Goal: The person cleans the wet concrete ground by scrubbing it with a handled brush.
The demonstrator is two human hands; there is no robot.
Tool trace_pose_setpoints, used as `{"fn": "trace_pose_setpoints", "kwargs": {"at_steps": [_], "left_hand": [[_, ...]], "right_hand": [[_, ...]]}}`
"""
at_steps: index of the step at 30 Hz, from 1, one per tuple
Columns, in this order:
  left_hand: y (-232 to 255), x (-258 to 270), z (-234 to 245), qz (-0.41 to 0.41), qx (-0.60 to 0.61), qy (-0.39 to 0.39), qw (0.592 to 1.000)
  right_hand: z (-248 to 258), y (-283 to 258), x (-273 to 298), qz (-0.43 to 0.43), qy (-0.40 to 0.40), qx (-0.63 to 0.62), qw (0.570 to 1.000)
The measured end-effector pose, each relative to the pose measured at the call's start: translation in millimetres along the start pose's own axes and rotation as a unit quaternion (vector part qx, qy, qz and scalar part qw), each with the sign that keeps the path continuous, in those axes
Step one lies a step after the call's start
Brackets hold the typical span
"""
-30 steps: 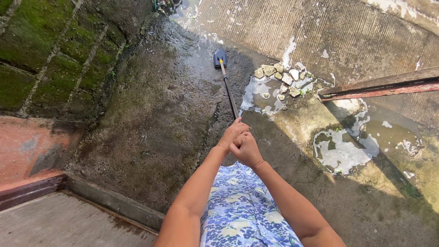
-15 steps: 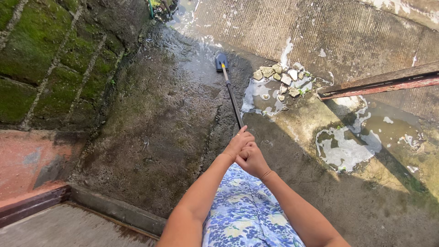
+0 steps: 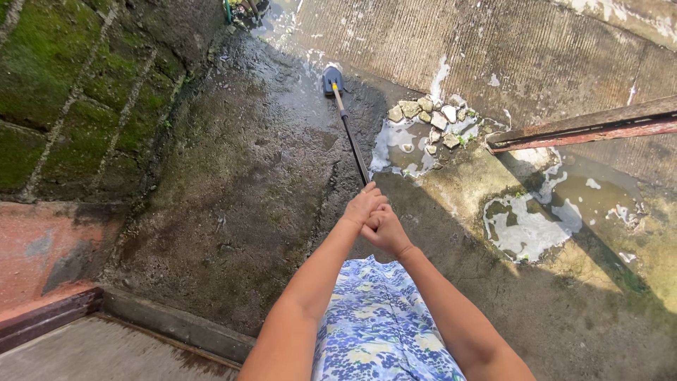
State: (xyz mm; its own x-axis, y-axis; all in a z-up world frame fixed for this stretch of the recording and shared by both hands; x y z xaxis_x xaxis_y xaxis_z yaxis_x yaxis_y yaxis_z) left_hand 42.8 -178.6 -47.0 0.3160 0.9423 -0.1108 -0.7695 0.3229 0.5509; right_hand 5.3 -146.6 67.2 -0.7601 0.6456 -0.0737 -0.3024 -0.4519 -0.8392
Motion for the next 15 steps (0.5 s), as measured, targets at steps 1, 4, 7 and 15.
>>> {"fn": "trace_pose_setpoints", "kwargs": {"at_steps": [1, 4, 7, 15], "left_hand": [[6.1, -2.2, 6.6, -0.037, -0.018, 0.001, 0.999], [5.7, 13.2, 20.7, 0.083, 0.092, -0.041, 0.991], [17.8, 33.1, 40.5, 0.105, 0.108, -0.017, 0.988], [-74.9, -35.7, 93.0, -0.018, 0.052, 0.019, 0.998]], "right_hand": [[2.2, -6.8, 3.1, -0.003, -0.001, -0.001, 1.000], [18.1, -28.9, -2.3, -0.002, 0.008, -0.012, 1.000], [7.7, -34.5, 4.1, -0.018, -0.015, -0.036, 0.999], [-5.7, -4.2, -115.8, 0.015, 0.052, 0.014, 0.998]]}}
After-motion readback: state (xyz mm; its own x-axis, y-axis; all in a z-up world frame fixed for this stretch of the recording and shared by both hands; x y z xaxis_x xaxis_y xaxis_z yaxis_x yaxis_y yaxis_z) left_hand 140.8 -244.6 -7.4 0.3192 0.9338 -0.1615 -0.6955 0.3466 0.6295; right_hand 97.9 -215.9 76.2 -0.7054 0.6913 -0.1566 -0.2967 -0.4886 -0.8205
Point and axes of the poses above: each hand's wrist, its own x-axis away from the middle knuckle, its own z-axis out of the back of the hand, y = z × x, the point moved 9 cm from there along -x, towards the middle knuckle, and after that the axes turned 3 degrees about -y, right-handed, at the moved point
